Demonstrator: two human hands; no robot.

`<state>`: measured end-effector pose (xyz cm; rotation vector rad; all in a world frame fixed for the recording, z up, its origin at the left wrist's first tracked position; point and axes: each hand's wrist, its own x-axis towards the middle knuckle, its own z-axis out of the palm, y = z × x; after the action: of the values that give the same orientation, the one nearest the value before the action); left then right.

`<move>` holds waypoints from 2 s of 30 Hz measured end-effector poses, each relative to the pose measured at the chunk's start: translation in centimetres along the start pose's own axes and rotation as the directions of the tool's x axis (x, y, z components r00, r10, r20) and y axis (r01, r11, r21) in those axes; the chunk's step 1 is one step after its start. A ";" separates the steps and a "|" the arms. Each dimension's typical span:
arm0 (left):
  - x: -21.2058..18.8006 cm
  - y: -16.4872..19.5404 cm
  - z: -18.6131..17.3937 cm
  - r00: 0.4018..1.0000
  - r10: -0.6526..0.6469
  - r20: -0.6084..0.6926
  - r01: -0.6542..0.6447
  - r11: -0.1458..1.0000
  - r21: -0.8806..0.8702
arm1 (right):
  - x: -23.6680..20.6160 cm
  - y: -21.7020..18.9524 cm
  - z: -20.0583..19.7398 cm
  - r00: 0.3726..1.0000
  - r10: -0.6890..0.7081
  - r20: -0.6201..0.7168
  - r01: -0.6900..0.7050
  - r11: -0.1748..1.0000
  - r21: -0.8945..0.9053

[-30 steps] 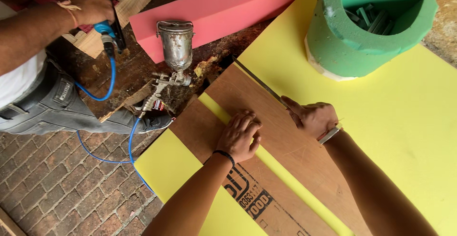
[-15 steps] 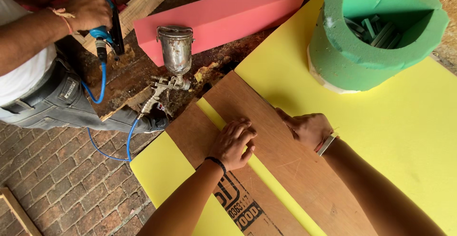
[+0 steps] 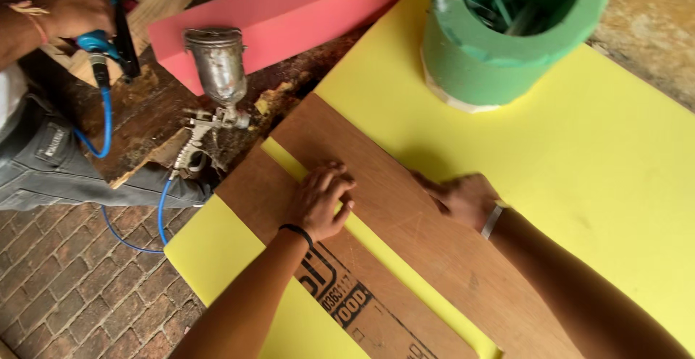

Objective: The person arranges cut plywood letter shapes on a yellow table, then uses a spray gun connected to a blue air hose to spray-paint the letter surfaces, repositioning and flipping the pieces between passes and aligning them with a ruler.

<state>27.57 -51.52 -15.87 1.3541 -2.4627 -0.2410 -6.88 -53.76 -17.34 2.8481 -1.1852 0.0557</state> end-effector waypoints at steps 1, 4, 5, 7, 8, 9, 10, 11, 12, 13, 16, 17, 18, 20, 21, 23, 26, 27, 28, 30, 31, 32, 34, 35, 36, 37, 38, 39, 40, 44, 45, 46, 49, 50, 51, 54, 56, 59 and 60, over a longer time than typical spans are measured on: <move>0.0 0.0 0.1 1.000 -0.011 -0.015 0.010 0.999 -0.037 | 0.8 0.2 0.7 0.995 -0.012 -0.100 0.017 0.999 0.045; -0.1 0.4 0.6 0.999 -0.027 -0.027 0.024 0.994 -0.106 | -0.9 0.9 1.7 0.998 0.015 0.054 -0.015 1.000 0.006; -0.3 0.5 0.8 0.999 -0.034 -0.013 0.032 0.995 -0.093 | -3.2 0.6 1.7 0.982 0.043 0.186 -0.037 0.999 -0.034; -0.7 0.9 1.2 0.999 -0.036 -0.020 0.034 0.996 -0.078 | -10.1 1.0 0.9 0.995 0.034 0.095 -0.050 0.985 0.167; -0.8 0.9 1.3 0.999 -0.017 -0.037 0.014 0.997 -0.081 | -13.9 0.9 0.1 0.995 0.021 0.096 -0.035 0.990 0.139; -0.9 1.1 1.3 0.998 0.016 -0.054 -0.021 0.995 -0.094 | -17.6 0.5 -1.0 0.994 0.024 0.103 -0.035 0.994 0.104; -0.7 1.4 1.3 0.995 0.046 -0.084 -0.052 0.996 -0.069 | -19.9 0.5 -1.8 0.997 0.045 0.062 -0.052 0.992 0.117; -0.5 2.0 1.1 0.992 0.066 -0.111 -0.070 0.997 -0.032 | -21.5 0.5 -2.1 0.998 0.054 0.014 -0.056 0.989 0.138; -0.7 3.2 0.9 0.988 0.074 -0.134 -0.075 0.997 -0.001 | -22.7 0.4 -2.3 0.998 0.056 -0.026 -0.051 0.985 0.163; -0.9 4.9 0.7 0.991 -0.034 -0.126 0.037 0.999 0.025 | -23.4 0.3 -2.4 0.999 0.042 0.028 -0.046 0.985 0.167; 0.4 13.9 1.1 0.955 -0.296 -0.007 0.295 0.953 -0.065 | -22.1 0.5 -1.5 0.999 0.032 0.013 -0.033 0.993 0.111; -0.2 19.2 2.1 0.920 -0.367 0.134 0.388 0.901 -0.193 | -21.6 0.3 -1.2 0.996 0.008 -0.094 -0.001 0.997 0.073; -0.1 24.7 3.0 0.884 -0.362 0.296 0.433 0.873 -0.226 | -21.5 0.3 -1.0 0.984 -0.012 -0.179 0.020 0.999 0.042; 0.2 34.4 4.2 0.798 -0.170 0.579 0.308 0.940 -0.148 | -21.9 0.5 -1.0 0.932 -0.050 -0.359 0.040 0.999 -0.034; 0.1 37.2 4.3 0.743 -0.177 0.645 0.254 0.967 -0.029 | -22.9 0.3 -1.3 0.987 0.002 -0.161 -0.003 1.000 -0.002; 1.4 41.1 5.2 0.639 -0.233 0.733 0.134 0.972 0.193 | -24.8 1.9 -1.9 0.967 0.076 0.241 -0.080 0.997 0.004; 1.1 41.6 6.9 0.768 -0.282 0.575 0.236 0.959 0.155 | -29.6 2.6 -2.0 0.998 0.055 0.020 -0.058 0.977 0.206; 1.1 41.4 7.9 0.726 -0.300 0.619 0.227 0.954 0.197 | -31.4 3.1 -1.5 0.998 0.022 -0.066 -0.008 0.979 0.205; 0.8 40.6 8.6 0.669 -0.319 0.671 0.217 0.948 0.235 | -33.4 2.8 -0.9 0.990 -0.007 -0.142 0.038 0.976 0.214; 0.8 40.0 10.1 0.773 -0.385 0.505 0.339 0.923 0.185 | -37.7 3.0 -0.3 0.987 -0.017 -0.162 0.055 0.970 0.235; 0.9 39.9 10.8 0.717 -0.464 0.521 0.429 0.882 0.196 | -39.5 3.0 0.0 0.994 -0.001 -0.110 0.030 0.966 0.255; 1.1 39.9 11.2 0.653 -0.534 0.537 0.511 0.834 0.208 | -41.3 3.0 0.1 0.998 0.018 -0.056 -0.002 0.962 0.275; 1.3 39.7 11.5 0.593 -0.601 0.535 0.583 0.779 0.229 | -44.6 3.1 -0.1 0.969 -0.046 -0.241 0.087 0.983 0.161; 1.2 39.7 11.5 0.599 -0.600 0.531 0.578 0.783 0.232 | -46.5 2.9 -0.1 0.946 -0.079 -0.315 0.117 0.987 0.106; 1.1 39.6 11.6 0.603 -0.595 0.531 0.570 0.787 0.235 | -48.0 2.6 0.2 0.979 -0.045 -0.199 0.072 0.989 0.129; 0.9 39.5 11.5 0.612 -0.578 0.540 0.520 0.808 0.276 | -49.8 2.5 0.0 0.997 -0.009 -0.080 0.020 0.989 0.144; 0.8 39.3 11.7 0.629 -0.556 0.544 0.463 0.829 0.312 | -52.0 2.8 -0.4 0.999 0.030 0.036 -0.035 0.989 0.143; 0.8 39.2 11.8 0.645 -0.537 0.544 0.409 0.844 0.348 | -54.3 3.0 -0.5 1.000 0.029 -0.006 -0.028 0.983 0.181; 0.8 39.0 12.1 0.637 -0.570 0.518 0.499 0.818 0.287 | -56.6 3.0 -0.4 0.998 0.030 -0.049 -0.019 0.974 0.224; 1.2 40.1 12.4 0.609 -0.601 0.519 0.517 0.796 0.315 | -65.5 1.9 -1.5 0.995 0.045 -0.085 -0.031 0.986 0.162; 1.9 41.3 12.1 0.626 -0.574 0.527 0.427 0.818 0.384 | -66.5 1.6 -1.5 0.996 0.070 0.057 -0.075 0.994 0.077; 2.5 43.5 11.9 0.720 -0.535 0.442 0.349 0.830 0.436 | -67.8 1.4 -1.8 0.969 0.119 0.215 -0.119 0.993 -0.014; -0.3 54.2 11.5 0.787 -0.477 0.392 0.393 0.877 0.277 | -69.2 1.1 -1.7 0.985 0.063 -0.158 -0.046 0.993 0.113; -2.8 60.3 13.0 0.716 -0.472 0.515 0.548 0.837 0.005 | -69.2 1.1 -1.4 0.994 0.070 -0.085 -0.061 0.992 0.112; -5.6 66.7 14.3 0.683 -0.375 0.627 0.574 0.806 -0.143 | -69.1 1.5 -1.0 0.997 0.078 -0.010 -0.076 0.990 0.115; -9.6 83.2 17.6 0.577 0.003 0.817 0.105 0.991 -0.078 | -69.4 3.0 -0.1 0.995 0.061 0.077 -0.065 0.997 0.052; -10.0 86.9 19.7 0.546 -0.101 0.832 0.130 0.991 0.035 | -71.2 3.9 -0.1 0.998 0.024 0.057 -0.025 0.999 0.022; -11.6 88.3 22.1 0.725 -0.192 0.661 0.114 0.981 0.160 | -74.7 4.0 -0.6 0.958 0.098 0.268 -0.108 0.994 0.020; -12.2 87.9 22.7 0.700 -0.209 0.683 0.110 0.976 0.187 | -76.0 3.6 -1.2 0.911 0.160 0.381 -0.175 0.985 0.006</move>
<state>-43.77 5.82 -13.37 1.7940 -2.9964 -0.7821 -63.01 -2.46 -20.19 2.8649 -1.5073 -0.4942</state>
